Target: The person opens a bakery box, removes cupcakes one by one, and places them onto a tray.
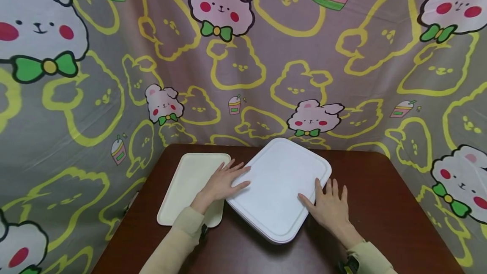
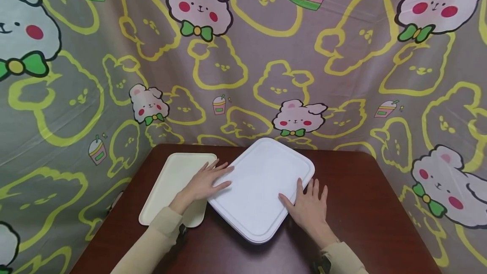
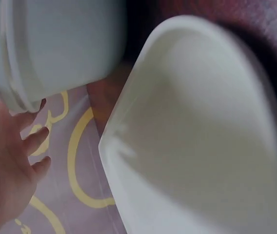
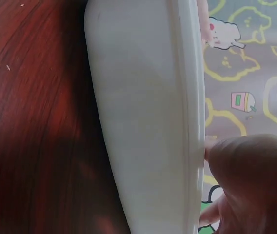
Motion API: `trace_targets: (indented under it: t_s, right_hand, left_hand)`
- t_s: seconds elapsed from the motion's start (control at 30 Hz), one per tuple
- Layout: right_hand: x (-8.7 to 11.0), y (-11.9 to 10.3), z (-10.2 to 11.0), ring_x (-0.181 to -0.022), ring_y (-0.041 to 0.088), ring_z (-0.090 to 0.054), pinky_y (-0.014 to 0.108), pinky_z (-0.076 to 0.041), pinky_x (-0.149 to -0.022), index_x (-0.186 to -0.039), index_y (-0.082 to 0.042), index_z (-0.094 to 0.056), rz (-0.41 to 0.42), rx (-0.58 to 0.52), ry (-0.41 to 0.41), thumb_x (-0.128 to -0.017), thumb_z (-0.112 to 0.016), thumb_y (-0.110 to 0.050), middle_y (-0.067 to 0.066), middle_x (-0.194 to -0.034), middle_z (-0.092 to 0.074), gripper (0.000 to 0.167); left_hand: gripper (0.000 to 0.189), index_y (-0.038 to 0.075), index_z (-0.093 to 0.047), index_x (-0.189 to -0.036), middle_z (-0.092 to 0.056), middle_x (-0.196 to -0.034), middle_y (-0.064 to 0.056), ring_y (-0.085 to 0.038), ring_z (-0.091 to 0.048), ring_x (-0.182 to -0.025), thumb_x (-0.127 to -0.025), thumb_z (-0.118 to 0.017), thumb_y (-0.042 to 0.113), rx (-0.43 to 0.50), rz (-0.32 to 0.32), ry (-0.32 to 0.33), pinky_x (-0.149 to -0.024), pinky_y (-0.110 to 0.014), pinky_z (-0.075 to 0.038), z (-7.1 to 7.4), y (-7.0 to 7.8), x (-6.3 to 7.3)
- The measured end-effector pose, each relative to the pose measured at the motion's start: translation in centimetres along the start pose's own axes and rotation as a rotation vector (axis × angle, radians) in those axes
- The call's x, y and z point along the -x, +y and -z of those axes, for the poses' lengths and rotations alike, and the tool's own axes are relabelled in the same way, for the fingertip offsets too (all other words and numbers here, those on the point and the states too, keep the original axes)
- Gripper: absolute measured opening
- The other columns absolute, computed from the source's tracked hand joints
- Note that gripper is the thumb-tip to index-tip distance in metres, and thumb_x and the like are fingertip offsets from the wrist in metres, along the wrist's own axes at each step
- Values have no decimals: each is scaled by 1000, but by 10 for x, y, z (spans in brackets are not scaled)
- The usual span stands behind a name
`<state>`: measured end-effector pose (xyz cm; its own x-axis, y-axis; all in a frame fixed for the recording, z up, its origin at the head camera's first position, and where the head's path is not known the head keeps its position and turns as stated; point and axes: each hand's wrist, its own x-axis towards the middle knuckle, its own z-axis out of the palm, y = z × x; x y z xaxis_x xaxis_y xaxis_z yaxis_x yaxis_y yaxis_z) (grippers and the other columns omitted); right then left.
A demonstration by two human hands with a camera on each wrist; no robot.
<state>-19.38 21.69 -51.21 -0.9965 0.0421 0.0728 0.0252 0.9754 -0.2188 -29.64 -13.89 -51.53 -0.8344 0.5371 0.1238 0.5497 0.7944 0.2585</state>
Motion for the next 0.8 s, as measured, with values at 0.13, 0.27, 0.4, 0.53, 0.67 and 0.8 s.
trace_targets:
  t_s: [0.13, 0.27, 0.4, 0.53, 0.67, 0.8]
  right_hand:
    - [0, -1, -1, -160, 63, -27, 81, -13, -131, -164, 9, -41, -10, -17, -25, -104, -57, -69, 49, -164, -35, 100]
    - [-2, -1, -4, -159, 64, -29, 81, -18, -130, -161, 16, -39, 24, -43, -19, -106, -60, -59, 51, -161, -38, 95]
    - [-5, 0, -7, -159, 64, -30, 81, -21, -129, -161, 20, -33, 48, -86, -22, -108, -60, -53, 48, -159, -43, 94]
    - [-7, 1, -9, -161, 63, -26, 82, -19, -129, -163, 20, -29, 41, -104, -39, -109, -57, -54, 46, -162, -41, 95]
    - [-10, 6, -8, -161, 64, -24, 84, -16, -128, -163, 20, -29, 71, -131, -48, -109, -58, -54, 46, -163, -39, 96]
    - [-19, 17, -7, -162, 64, -22, 85, -14, -126, -164, 18, -29, 130, -150, -50, -108, -58, -56, 43, -164, -40, 97]
  left_hand:
    - [65, 30, -54, -164, -54, -169, -8, -46, -35, -165, -107, -56, 62, -3, -53, 8, -133, -71, -28, -5, 1, 0]
    - [63, 29, -56, -162, -56, -167, -9, -47, -37, -164, -107, -58, 60, 28, -56, 23, -133, -70, -28, -7, 1, 0]
    - [61, 29, -59, -161, -59, -164, -10, -45, -40, -163, -107, -60, 57, 67, -46, 44, -133, -68, -29, -7, 0, 1]
    - [61, 28, -59, -160, -61, -162, -11, -43, -42, -163, -107, -61, 56, 85, -48, 52, -133, -68, -30, -7, 0, 3]
    - [62, 27, -59, -161, -61, -162, -12, -42, -41, -163, -107, -62, 56, 110, -39, 47, -134, -68, -29, -9, 1, 8]
    - [62, 25, -59, -161, -62, -161, -13, -42, -41, -163, -106, -64, 54, 142, -37, 53, -134, -68, -28, -11, 5, 14]
